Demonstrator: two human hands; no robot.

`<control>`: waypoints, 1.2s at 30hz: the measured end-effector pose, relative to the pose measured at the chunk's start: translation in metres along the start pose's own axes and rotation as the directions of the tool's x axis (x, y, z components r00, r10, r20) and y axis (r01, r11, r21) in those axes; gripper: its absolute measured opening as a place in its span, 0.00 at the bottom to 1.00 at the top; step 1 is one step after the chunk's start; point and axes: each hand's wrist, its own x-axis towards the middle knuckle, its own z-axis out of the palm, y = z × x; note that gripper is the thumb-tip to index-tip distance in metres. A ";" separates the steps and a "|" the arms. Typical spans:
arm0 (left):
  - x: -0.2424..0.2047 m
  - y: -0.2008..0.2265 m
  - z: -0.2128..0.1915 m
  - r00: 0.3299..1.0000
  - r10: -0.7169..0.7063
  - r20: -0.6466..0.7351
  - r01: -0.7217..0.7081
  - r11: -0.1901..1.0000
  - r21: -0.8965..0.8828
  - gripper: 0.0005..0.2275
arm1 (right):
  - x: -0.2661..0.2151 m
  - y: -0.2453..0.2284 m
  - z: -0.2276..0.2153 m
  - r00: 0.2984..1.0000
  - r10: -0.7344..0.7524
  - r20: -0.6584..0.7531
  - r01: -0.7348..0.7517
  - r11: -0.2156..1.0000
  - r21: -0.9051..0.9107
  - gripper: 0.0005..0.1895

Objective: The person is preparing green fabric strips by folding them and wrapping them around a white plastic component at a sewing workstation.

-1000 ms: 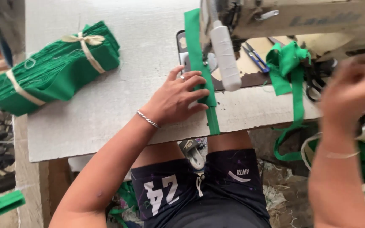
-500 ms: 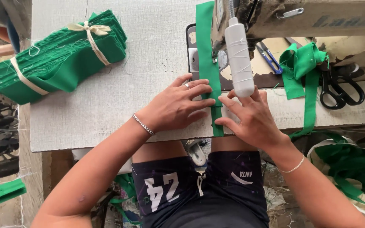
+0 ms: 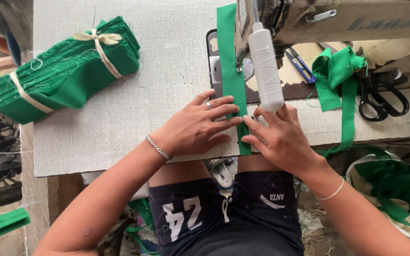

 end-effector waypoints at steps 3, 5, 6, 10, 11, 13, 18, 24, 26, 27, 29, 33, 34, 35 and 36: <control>-0.001 0.002 -0.001 1.000 -0.011 -0.008 0.011 1.000 0.004 0.17 | 0.001 -0.002 -0.002 1.000 -0.007 0.014 0.008 1.000 -0.023 0.22; 0.000 0.002 -0.003 0.999 -0.026 0.031 0.026 1.000 0.004 0.17 | 0.002 -0.003 -0.005 0.999 0.013 0.031 -0.012 0.999 -0.034 0.24; 0.000 0.001 -0.003 0.999 -0.033 0.024 0.033 0.999 0.004 0.17 | 0.002 -0.002 -0.004 0.999 0.004 0.035 -0.003 0.999 -0.035 0.24; 0.002 -0.004 0.002 0.998 -0.042 0.040 0.042 0.999 0.010 0.15 | 0.007 -0.002 -0.006 0.998 0.015 0.065 -0.014 1.000 -0.025 0.23; 0.003 -0.006 0.003 0.998 -0.041 0.042 0.040 0.999 0.017 0.15 | 0.010 -0.002 -0.007 0.998 0.011 0.066 -0.009 1.000 -0.025 0.23; 0.006 -0.009 0.004 0.998 -0.047 0.035 0.046 0.999 0.022 0.15 | 0.013 0.001 -0.007 0.998 0.003 0.068 -0.002 1.000 -0.024 0.23; 0.013 -0.017 0.001 0.997 -0.052 0.049 0.051 0.998 0.032 0.14 | 0.017 0.011 0.004 0.997 0.016 0.076 -0.012 0.999 -0.046 0.22; 0.021 -0.035 0.000 0.997 -0.054 0.046 0.053 0.998 0.014 0.14 | 0.031 0.025 0.007 0.997 0.020 0.069 -0.017 0.999 -0.050 0.24; 0.024 -0.041 0.000 0.998 -0.064 0.028 0.063 0.998 0.032 0.14 | 0.037 0.028 0.006 0.996 0.039 0.081 -0.036 0.999 -0.033 0.26; 0.027 -0.044 -0.001 0.998 -0.063 0.026 0.062 0.998 0.034 0.14 | 0.039 0.033 0.009 0.996 0.038 0.079 -0.035 0.999 -0.036 0.26; 0.030 -0.051 -0.003 0.994 -0.088 0.071 0.087 0.996 0.019 0.15 | 0.043 0.041 0.016 0.997 0.050 0.058 -0.050 0.999 -0.001 0.27; 0.040 -0.065 -0.004 0.988 -0.108 0.107 0.107 0.994 0.011 0.14 | 0.054 0.052 0.020 0.999 0.039 0.028 -0.040 0.999 0.020 0.26; 0.041 -0.069 -0.004 0.989 -0.108 0.102 0.107 0.994 0.016 0.14 | 0.056 0.055 0.021 0.999 0.042 0.014 -0.042 0.999 0.018 0.26; 0.043 -0.072 -0.003 0.989 -0.108 0.098 0.107 0.994 0.020 0.14 | 0.058 0.057 0.022 0.999 0.044 0.000 -0.044 0.999 0.017 0.26; 0.044 -0.075 -0.003 0.990 -0.105 0.098 0.104 0.994 0.020 0.14 | 0.059 0.057 0.022 0.999 0.047 -0.002 -0.047 0.999 0.016 0.26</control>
